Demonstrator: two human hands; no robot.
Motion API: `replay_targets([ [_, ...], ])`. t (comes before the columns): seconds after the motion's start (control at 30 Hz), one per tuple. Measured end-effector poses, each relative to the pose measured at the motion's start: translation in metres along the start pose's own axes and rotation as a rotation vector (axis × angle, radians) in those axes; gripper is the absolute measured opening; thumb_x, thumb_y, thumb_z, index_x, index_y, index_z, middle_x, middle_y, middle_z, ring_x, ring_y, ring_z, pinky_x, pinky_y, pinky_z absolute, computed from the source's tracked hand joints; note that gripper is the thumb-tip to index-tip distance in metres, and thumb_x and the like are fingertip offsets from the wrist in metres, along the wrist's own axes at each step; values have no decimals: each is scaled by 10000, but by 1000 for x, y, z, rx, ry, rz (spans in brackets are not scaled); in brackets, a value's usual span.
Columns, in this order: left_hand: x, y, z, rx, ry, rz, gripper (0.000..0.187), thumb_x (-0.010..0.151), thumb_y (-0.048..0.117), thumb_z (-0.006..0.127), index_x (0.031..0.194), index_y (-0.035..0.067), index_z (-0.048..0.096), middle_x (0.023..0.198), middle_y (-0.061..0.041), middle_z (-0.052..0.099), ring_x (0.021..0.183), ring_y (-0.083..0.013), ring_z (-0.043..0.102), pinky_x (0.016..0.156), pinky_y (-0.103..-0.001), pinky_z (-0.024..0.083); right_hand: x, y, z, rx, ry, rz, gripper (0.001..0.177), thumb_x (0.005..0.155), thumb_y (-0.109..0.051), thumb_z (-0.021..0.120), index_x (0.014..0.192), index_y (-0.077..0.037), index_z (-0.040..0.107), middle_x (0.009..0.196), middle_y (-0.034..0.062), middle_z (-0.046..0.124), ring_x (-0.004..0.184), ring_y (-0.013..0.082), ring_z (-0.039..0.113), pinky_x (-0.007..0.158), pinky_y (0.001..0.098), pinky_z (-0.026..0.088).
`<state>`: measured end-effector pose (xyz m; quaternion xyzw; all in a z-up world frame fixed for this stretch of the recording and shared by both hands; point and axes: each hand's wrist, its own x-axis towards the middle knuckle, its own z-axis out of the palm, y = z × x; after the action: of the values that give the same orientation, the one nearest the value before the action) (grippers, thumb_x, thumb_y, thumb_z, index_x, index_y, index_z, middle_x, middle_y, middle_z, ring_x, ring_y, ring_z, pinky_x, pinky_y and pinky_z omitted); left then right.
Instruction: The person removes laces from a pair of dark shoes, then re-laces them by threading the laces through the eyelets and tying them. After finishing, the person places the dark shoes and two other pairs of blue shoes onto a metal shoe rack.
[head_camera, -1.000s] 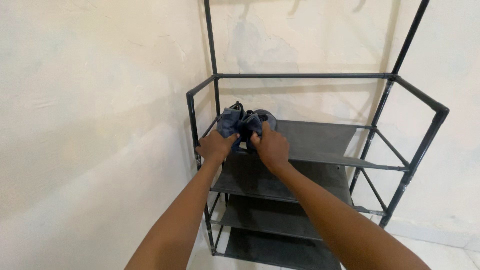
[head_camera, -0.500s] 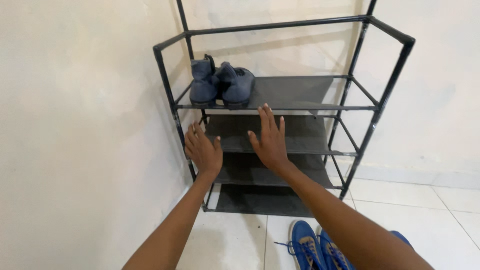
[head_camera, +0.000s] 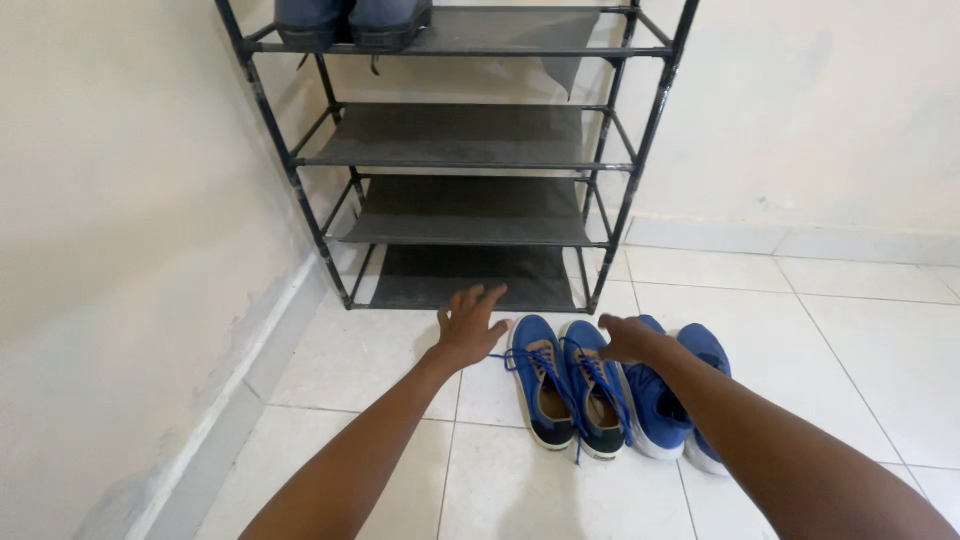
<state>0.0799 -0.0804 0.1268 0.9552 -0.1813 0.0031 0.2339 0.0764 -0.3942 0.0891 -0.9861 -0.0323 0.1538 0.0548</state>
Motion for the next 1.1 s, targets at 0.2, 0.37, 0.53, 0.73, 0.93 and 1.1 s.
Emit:
replay_targets([
  [0.2,-20,40,62,42,-500,-51,653,952,532,601,1546,319,434,1552,-155,421,1441,-389,399,1152,-642,311,-5,17,44,215,-471,188,531,833,-340,827,1311,-190,651,1076,74,753,899,220,755,665,405,607],
  [0.37,-53,61,114,-57,-582,-103,708,903,510,664,1537,294,436,1627,-147,271,1486,-428,295,1181,-657,254,-16,41,61,139,-429,22,454,789,-261,845,1225,-163,767,1071,124,808,826,225,784,655,352,629],
  [0.53,-61,67,151,-38,-653,-160,784,883,441,678,1583,352,336,1710,-151,-5,1517,-449,214,1151,-687,297,-33,38,79,33,-582,62,649,844,-175,758,1450,-289,555,1336,145,647,917,269,740,712,398,611],
  [0.73,-52,62,199,105,-692,-151,788,884,236,729,1581,152,370,1699,-235,34,1441,-521,309,972,-737,445,-36,31,125,52,-704,67,783,873,-224,729,1558,-278,353,1435,150,587,1020,315,740,776,374,598],
  [0.93,-54,35,236,26,-395,-69,691,839,109,754,1461,-22,483,1677,-166,183,1290,-509,477,929,-558,559,-21,32,176,108,-543,91,711,792,-298,786,1420,-202,467,1336,162,635,1017,309,746,804,370,605],
  [1.1,-47,13,219,-140,-292,47,550,823,138,746,1333,8,586,1480,-205,413,1138,-471,599,974,-501,518,-14,20,157,159,-413,142,679,724,-360,833,1306,-138,562,1252,173,674,1015,304,750,827,366,611],
])
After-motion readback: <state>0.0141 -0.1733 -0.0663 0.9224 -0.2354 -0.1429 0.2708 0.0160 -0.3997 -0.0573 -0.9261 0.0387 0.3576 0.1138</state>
